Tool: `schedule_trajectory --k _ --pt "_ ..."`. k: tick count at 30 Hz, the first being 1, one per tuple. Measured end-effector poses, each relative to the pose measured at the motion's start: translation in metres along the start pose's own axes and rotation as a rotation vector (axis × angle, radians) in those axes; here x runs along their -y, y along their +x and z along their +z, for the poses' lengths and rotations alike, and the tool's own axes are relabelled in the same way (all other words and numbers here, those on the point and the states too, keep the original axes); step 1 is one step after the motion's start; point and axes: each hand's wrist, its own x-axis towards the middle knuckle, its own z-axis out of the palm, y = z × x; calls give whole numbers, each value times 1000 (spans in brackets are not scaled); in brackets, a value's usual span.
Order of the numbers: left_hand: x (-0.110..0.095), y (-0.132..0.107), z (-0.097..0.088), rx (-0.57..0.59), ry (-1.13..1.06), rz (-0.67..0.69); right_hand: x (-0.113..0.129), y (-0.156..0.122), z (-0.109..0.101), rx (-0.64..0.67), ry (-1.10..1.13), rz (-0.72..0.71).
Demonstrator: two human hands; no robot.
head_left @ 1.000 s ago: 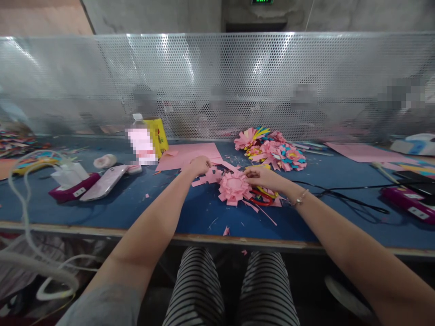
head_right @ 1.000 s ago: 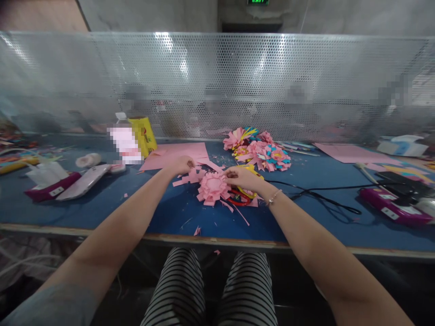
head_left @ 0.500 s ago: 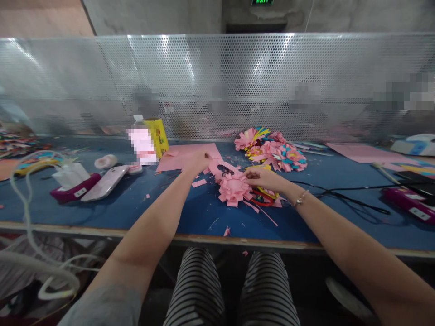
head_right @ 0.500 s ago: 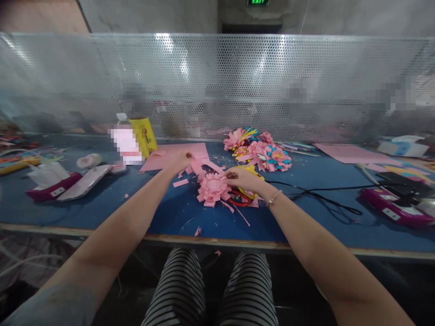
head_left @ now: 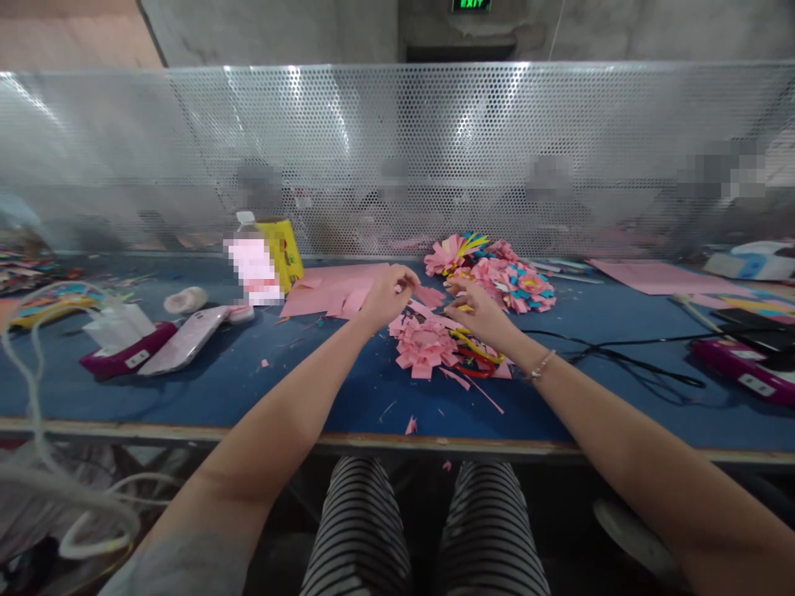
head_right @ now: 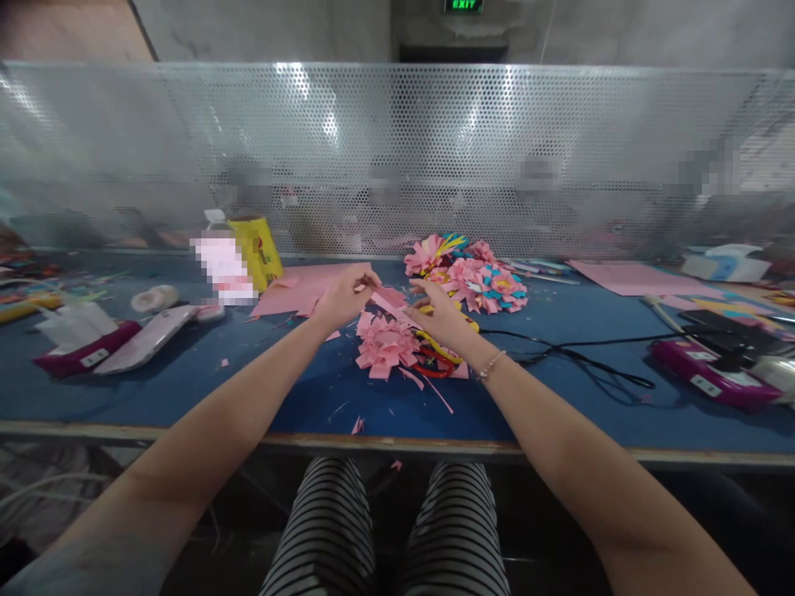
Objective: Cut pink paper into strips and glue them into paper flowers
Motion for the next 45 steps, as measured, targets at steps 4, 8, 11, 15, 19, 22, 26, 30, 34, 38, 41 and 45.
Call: schedule_trajectory --k 4,8,11,15,19,22,26,30,34,38,41,45 --pt "-11 -5 7 71 -29 28 9 -1 -2 -49 -72 -16" --pt "-14 -4 5 42 -27 14 9 2 -6 -99 -45 28" --pt "-7 -1 -2 -46 61 -44 4 4 -9 -121 29 83" --pt "12 4 -10 -168 244 -122 -1 6 -11 -132 94 134" --pt "20 5 -11 -52 356 -184 -2 6 -10 -116 136 148" --pt "12 2 -5 42 258 -150 -1 6 -9 -84 142 142" --pt "-5 -4 6 214 35 -132 2 5 -7 -26 175 161" --pt "-10 -7 13 314 -16 -81 3 4 -6 -2 156 175" --pt "-8 -6 9 209 61 -98 2 4 -11 -41 -153 80" --pt "-5 -4 0 97 86 -137 -1 2 -19 144 -437 136" --pt "0 -2 -3 49 101 -149 -3 -2 -23 400 -535 266" --pt "8 -1 -2 17 156 -134 -5 -3 -24 517 -586 292"
